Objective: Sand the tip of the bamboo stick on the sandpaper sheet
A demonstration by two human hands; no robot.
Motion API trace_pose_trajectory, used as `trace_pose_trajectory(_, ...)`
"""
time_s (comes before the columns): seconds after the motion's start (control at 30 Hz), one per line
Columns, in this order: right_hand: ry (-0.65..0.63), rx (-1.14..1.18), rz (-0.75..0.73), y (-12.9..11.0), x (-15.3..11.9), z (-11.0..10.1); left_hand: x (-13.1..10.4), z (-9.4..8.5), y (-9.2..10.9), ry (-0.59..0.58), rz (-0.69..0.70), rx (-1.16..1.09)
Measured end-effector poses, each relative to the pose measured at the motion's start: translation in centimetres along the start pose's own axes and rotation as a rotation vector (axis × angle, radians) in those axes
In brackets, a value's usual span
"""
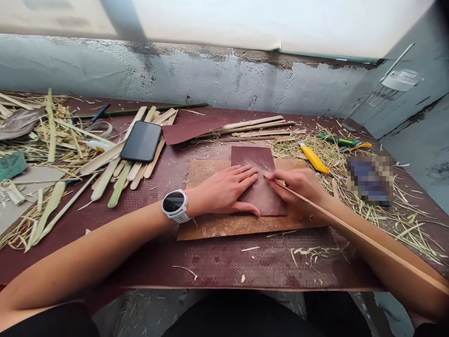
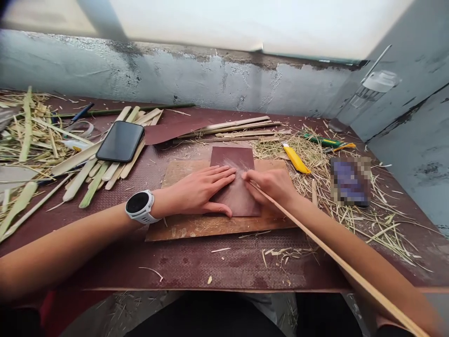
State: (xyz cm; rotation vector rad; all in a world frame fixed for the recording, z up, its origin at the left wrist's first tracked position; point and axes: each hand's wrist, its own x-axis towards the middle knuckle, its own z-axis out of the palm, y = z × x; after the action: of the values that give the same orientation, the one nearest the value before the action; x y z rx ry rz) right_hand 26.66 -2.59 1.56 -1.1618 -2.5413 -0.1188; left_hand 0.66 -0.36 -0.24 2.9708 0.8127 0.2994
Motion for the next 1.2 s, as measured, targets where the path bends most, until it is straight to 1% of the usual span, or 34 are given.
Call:
trace_pose_trajectory(0.03,-0.008,0.007,-0.004,0.1,0.0,0.0,0.0,0.0,0.0,-0.001,0.0,0.0)
trace_pose_trajectory(0.13,-0.125,0.165,-0.089,-0.1,-0.1,-0.1,0.0,0.1,0.0,0.002,0.008,-0.003)
trace_pose_trajectory(0.17,-0.148,0.185,-0.098,-0.2,-0.1,-0.1,0.1,0.1,0.0,0.006,0.01,-0.003)
trace_pose_trajectory(0.2,-0.141,0.16,-0.083,-0.2,-0.1,-0.1,0.1,0.1,0.0,0.009,0.011,-0.002)
trace_pose_trajectory(0.27,-0.068,0.028,-0.024,-0.2,-0.1,0.0,0.1,0.1,0.0,0.011,0.008,0.002)
trace_pose_trajectory(0.33,-0.023,-0.039,-0.032,-0.3,-0.1,0.1,0.1,0.1,0.0,0.006,0.001,0.002)
trace_pose_trajectory(0.43,-0.087,0.093,-0.153,-0.5,-0.1,0.0,0.1,0.0,0.0,-0.004,0.0,-0.004)
trace_pose_trajectory(0.47,-0.1,0.12,-0.164,-0.5,-0.1,0.0,0.1,0.0,0.0,-0.003,0.001,-0.003)
trace_pose_trajectory(0.5,-0.088,0.107,-0.147,-0.5,-0.1,-0.1,0.1,0.0,0.0,0.0,0.004,-0.001)
trace_pose_trajectory(0.57,-0.025,-0.007,-0.084,-0.4,-0.1,-0.2,0.1,-0.1,0.1,0.005,0.005,0.007)
trace_pose_trajectory(0.63,0.027,-0.099,-0.079,-0.3,0.0,-0.3,0.0,-0.1,0.1,0.005,0.004,0.012)
trace_pose_trajectory(0.67,0.019,-0.091,-0.112,-0.4,0.0,-0.3,0.0,-0.1,0.1,0.002,0.005,0.011)
trace_pose_trajectory(0.73,-0.046,0.003,-0.192,-0.5,0.0,-0.4,0.0,-0.1,0.1,0.0,0.008,0.005)
trace_pose_trajectory(0.77,-0.073,0.043,-0.206,-0.4,0.0,-0.4,0.0,0.0,0.1,0.001,0.009,0.002)
trace_pose_trajectory(0.83,-0.065,0.028,-0.155,-0.2,0.0,-0.3,0.1,0.1,0.0,0.007,0.012,0.001)
trace_pose_trajectory(0.9,0.005,-0.071,-0.076,-0.1,0.1,-0.3,0.1,0.2,0.0,0.015,0.009,0.001)
trace_pose_trajectory(0.93,0.031,-0.101,-0.068,-0.1,0.1,-0.3,0.1,0.3,-0.1,0.016,0.008,-0.001)
trace_pose_trajectory(0.97,0.036,-0.103,-0.089,-0.3,0.1,-0.3,0.1,0.3,-0.1,0.013,0.008,-0.004)
trace_pose_trajectory(1.07,-0.032,-0.002,-0.223,-1.0,0.0,-0.4,0.0,0.2,-0.1,0.0,0.01,-0.014)
trace_pose_trajectory(1.1,-0.041,0.007,-0.231,-1.1,0.0,-0.5,0.0,0.2,-0.1,0.0,0.01,-0.014)
trace_pose_trajectory(1.2,0.038,-0.117,-0.136,-1.1,0.0,-0.4,0.1,0.2,0.0,0.012,0.006,-0.007)
